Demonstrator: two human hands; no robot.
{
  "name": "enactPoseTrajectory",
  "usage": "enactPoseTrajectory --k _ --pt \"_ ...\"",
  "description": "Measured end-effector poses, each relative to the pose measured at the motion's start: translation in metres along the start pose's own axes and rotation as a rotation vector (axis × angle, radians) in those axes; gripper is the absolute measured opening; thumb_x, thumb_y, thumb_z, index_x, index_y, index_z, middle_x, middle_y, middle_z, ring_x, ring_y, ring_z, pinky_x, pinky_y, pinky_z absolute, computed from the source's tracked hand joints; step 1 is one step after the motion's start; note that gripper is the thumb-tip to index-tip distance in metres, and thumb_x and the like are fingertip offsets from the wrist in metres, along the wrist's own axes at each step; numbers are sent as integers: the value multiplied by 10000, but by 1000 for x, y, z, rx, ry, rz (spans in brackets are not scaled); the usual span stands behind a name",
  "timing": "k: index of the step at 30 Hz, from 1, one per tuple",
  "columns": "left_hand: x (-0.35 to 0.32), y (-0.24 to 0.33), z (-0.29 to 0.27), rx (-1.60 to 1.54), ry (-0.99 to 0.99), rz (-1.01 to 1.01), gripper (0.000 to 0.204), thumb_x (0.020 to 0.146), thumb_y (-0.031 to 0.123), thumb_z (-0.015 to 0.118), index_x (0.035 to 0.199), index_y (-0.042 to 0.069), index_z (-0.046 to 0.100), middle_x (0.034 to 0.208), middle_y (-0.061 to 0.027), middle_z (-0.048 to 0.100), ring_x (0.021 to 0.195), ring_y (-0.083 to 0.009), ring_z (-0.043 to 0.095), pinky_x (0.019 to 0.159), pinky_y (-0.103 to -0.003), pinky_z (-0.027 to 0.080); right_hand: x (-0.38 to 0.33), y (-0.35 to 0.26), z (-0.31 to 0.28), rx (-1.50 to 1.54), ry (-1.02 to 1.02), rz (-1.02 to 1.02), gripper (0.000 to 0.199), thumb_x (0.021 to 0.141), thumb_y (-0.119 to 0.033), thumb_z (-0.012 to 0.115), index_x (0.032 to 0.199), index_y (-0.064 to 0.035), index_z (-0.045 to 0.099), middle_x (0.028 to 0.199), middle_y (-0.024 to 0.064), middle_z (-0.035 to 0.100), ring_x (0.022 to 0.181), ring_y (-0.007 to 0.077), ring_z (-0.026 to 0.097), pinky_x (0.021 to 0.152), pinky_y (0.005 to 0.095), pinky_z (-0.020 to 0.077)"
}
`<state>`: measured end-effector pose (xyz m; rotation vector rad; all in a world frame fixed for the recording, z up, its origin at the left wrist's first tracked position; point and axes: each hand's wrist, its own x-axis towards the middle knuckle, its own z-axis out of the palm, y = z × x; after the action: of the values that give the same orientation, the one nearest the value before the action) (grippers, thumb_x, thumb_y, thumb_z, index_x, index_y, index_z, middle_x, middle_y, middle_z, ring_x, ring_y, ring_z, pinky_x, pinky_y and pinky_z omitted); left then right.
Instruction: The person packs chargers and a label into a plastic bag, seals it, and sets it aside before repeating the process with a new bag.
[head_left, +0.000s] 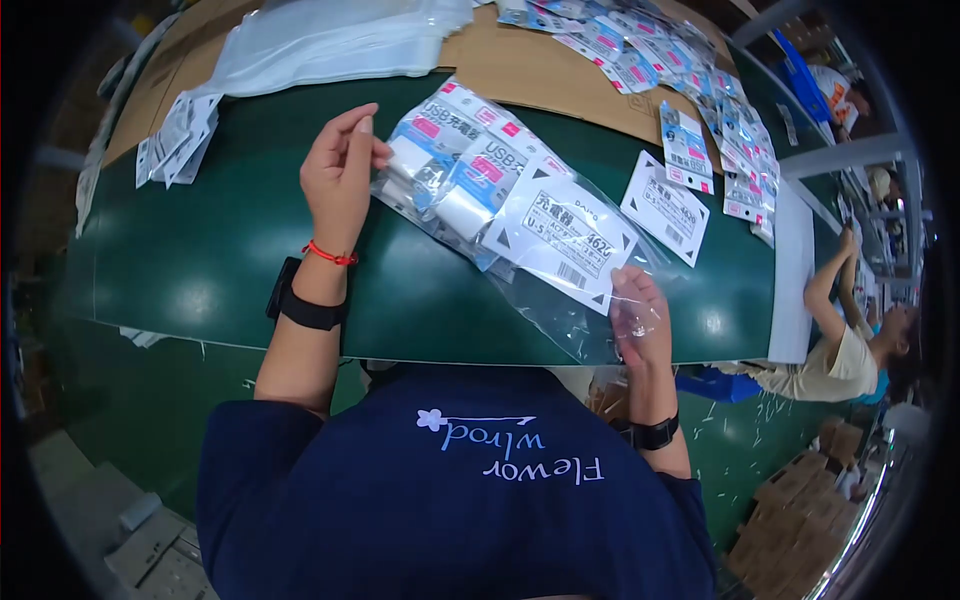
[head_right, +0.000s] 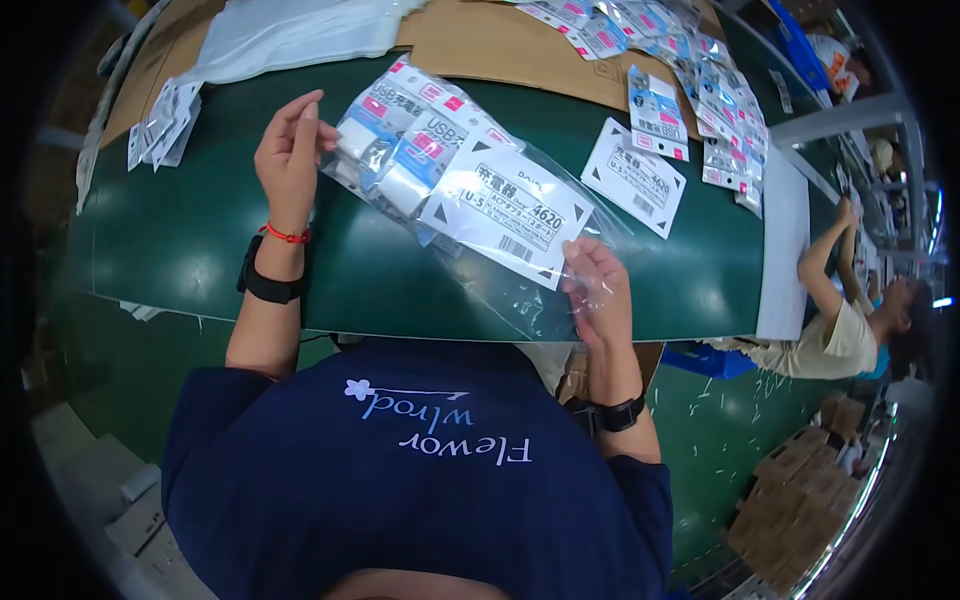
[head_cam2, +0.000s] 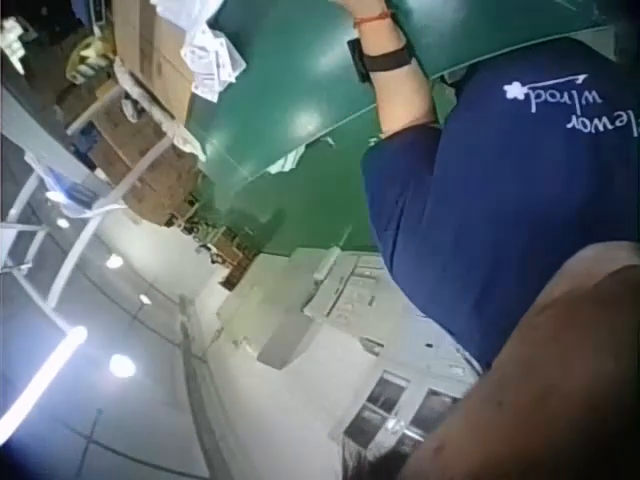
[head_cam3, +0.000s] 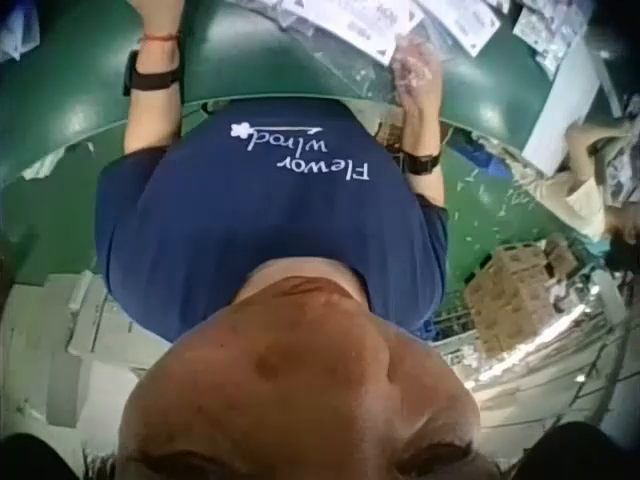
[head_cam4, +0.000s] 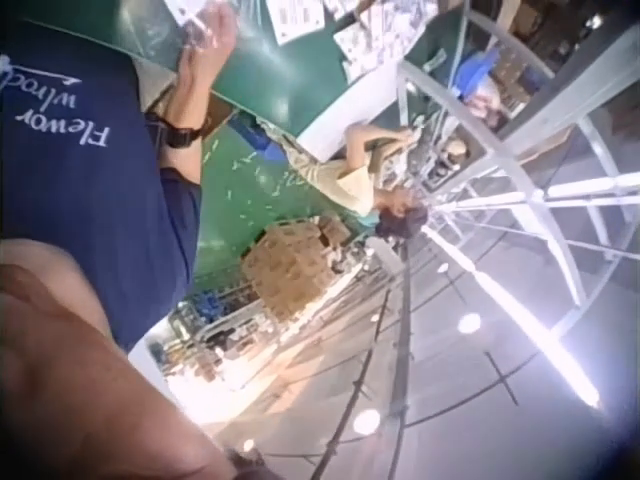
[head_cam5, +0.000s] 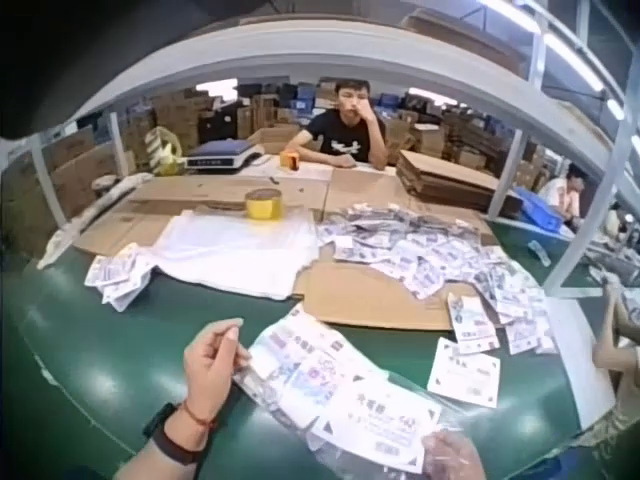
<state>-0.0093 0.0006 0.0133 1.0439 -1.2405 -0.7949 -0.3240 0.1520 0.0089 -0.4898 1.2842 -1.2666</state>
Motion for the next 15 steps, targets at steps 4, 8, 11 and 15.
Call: enactPoseTrajectory --k 4,8,11,15 --pt "-3 -1 4 -17 -8 6 195 933 113 548 1076 14 638 706 -22 628 607 -38 541 565 -175 437 15 8 33 112 -21 22 121 876 -106 640 936 -12 595 757 3 605 602 60 537 546 163 434" --pt "-4 0 4 -16 -14 6 192 925 109 559 1070 14 642 712 -22 627 612 -40 544 569 -176 440 20 2 63 129 -73 53 120 883 -102 629 945 -7 588 821 34 633 654 89 592 597 178 492" --pt "-4 0 2 3 -14 2 194 917 105 570 1068 5 640 742 -28 632 632 -44 552 572 -180 441 24 0 68 84 -118 44 124 887 -94 620 958 3 591 841 56 638 675 105 605 611 187 505" --pt "3 -5 -1 275 11 175 240 926 169 565 1073 -9 632 853 -69 656 750 -99 597 668 -228 477 23 -4 70 -24 -137 -40 141 892 -85 607 986 19 596 842 76 633 664 112 594 583 184 486"
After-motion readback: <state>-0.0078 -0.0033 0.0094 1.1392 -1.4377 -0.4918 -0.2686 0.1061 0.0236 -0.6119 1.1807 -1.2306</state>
